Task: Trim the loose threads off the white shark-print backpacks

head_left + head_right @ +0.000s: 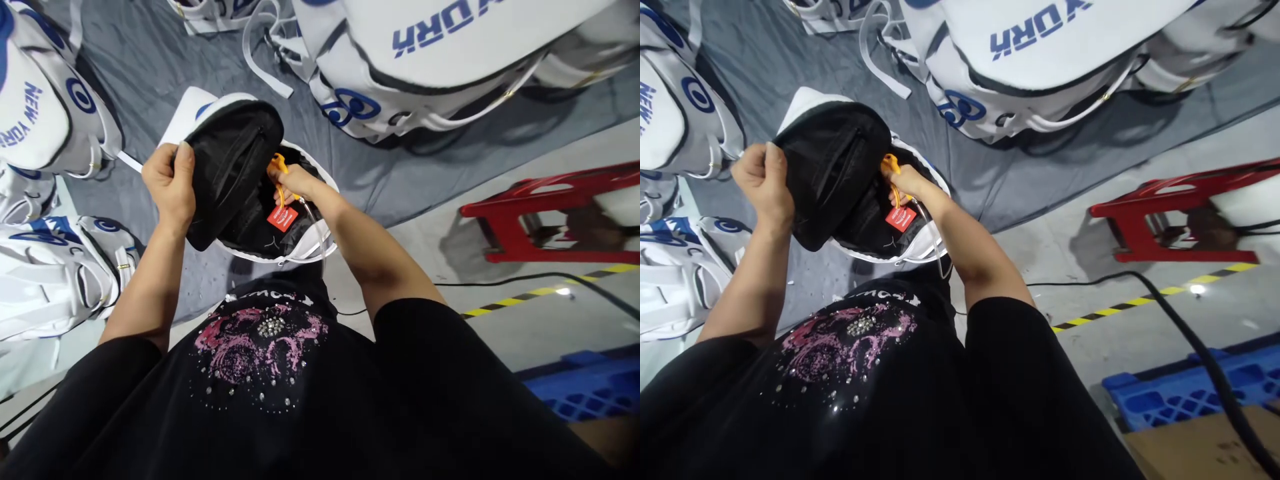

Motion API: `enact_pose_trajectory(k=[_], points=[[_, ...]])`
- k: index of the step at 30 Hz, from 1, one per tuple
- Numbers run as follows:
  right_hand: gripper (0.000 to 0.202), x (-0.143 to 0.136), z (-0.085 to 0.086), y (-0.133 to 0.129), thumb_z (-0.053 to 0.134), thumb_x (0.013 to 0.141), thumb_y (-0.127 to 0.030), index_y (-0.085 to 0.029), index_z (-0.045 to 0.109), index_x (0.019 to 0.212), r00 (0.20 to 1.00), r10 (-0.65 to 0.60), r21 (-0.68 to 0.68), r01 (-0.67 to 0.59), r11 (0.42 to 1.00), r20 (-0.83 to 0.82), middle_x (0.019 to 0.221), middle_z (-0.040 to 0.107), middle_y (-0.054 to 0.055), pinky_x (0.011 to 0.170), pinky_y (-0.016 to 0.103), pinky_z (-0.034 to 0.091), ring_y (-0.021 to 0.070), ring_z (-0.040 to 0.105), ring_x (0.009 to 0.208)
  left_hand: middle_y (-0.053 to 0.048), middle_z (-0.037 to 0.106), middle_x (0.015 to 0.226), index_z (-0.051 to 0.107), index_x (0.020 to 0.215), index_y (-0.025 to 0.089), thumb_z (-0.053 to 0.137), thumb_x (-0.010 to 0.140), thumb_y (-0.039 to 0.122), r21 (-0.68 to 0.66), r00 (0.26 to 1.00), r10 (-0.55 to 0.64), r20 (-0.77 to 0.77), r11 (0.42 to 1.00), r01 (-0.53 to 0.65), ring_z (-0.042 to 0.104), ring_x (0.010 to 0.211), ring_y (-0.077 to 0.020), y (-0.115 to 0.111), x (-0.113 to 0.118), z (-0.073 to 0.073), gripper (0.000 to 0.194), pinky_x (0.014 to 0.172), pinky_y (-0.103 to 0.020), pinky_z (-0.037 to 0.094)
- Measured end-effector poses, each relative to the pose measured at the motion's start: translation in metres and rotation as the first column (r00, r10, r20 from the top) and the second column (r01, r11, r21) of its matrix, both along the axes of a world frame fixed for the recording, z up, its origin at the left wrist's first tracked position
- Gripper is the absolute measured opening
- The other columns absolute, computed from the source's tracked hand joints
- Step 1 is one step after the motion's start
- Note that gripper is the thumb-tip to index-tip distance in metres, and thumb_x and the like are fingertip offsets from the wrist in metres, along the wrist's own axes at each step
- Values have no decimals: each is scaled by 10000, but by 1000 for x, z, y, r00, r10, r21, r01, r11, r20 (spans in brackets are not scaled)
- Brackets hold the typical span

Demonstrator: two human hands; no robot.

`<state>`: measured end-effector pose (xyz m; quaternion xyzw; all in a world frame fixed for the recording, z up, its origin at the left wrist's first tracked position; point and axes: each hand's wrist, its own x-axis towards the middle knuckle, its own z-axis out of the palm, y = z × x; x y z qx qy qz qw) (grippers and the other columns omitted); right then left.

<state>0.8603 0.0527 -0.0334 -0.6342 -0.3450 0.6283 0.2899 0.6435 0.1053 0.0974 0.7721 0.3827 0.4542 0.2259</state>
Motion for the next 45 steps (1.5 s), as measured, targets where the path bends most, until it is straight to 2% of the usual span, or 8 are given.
enact_pose_trajectory(k=[4, 8, 14, 17, 25, 31, 37, 45], points=[[402, 6, 20, -13, 486, 970, -472, -126, 535, 1170, 894, 80, 31, -104, 994, 442, 920, 680, 129, 750, 427, 561, 278, 676, 838, 27, 332, 544, 460, 605, 215, 553, 868, 683, -48, 998, 63, 28, 997, -62, 407, 545, -122, -7, 2, -4, 545, 549, -341, 252], [445, -15, 35, -33, 479, 971, -304, -53, 446, 1336, 443, 13, 152, -335, 930, 896, 1267, 544, 270, 907, 514, 477, 381, 538, 1155, 24, 357, 548, 474, 591, 218, 542, 837, 730, -78, 990, 129, 62, 989, -124, 421, 546, -129, -13, 3, -7, 572, 558, -327, 329], [359, -52, 11, -69, 369, 951, -96, -170, 585, 1228, 51, 601, -193, -923, 334, 797, 1071, 648, 144, 704, 313, 452, 235, 629, 893, 4, 370, 584, 478, 622, 220, 475, 851, 760, -182, 983, 184, 9, 967, -179, 534, 655, -166, -12, -6, -18, 587, 591, -311, 415], [440, -62, -8, -72, 386, 921, -52, -181, 551, 1308, -81, 663, -279, -940, 198, 744, 1089, 650, 144, 659, 287, 421, 221, 634, 885, -2, 389, 609, 495, 642, 219, 494, 869, 722, -229, 983, 184, -20, 956, -183, 569, 717, -178, -10, -10, -22, 552, 618, -308, 440], [297, -64, -18, -68, 402, 975, -166, -129, 663, 1113, -44, 658, -247, -944, 219, 752, 1135, 631, 147, 673, 289, 414, 206, 630, 885, 1, 403, 598, 481, 656, 219, 473, 897, 688, -243, 990, 137, 29, 962, -127, 527, 702, -164, -5, -19, -27, 528, 606, -304, 400], [233, -46, 13, -81, 440, 979, -221, -181, 654, 1063, 176, 570, -123, -886, 447, 802, 1134, 643, 88, 739, 242, 428, 182, 626, 982, 2, 436, 591, 502, 653, 215, 460, 899, 689, -235, 988, 130, 79, 966, -108, 504, 651, -155, -1, -17, -35, 535, 598, -309, 383], [397, -61, -12, -80, 369, 957, -89, -185, 602, 1264, -57, 675, -288, -928, 237, 736, 1185, 614, 149, 684, 279, 433, 209, 651, 902, 0, 438, 594, 517, 669, 221, 469, 869, 730, -279, 988, 133, 83, 955, -105, 513, 670, -163, -3, -14, -36, 549, 611, -305, 395], [272, -64, 3, -71, 418, 948, -129, -142, 683, 1005, 81, 624, -172, -927, 334, 777, 1095, 639, 122, 763, 257, 461, 186, 623, 953, 6, 425, 582, 513, 653, 217, 459, 864, 744, -251, 989, 124, 82, 963, -100, 488, 630, -150, -5, -24, -38, 570, 586, -298, 386]])
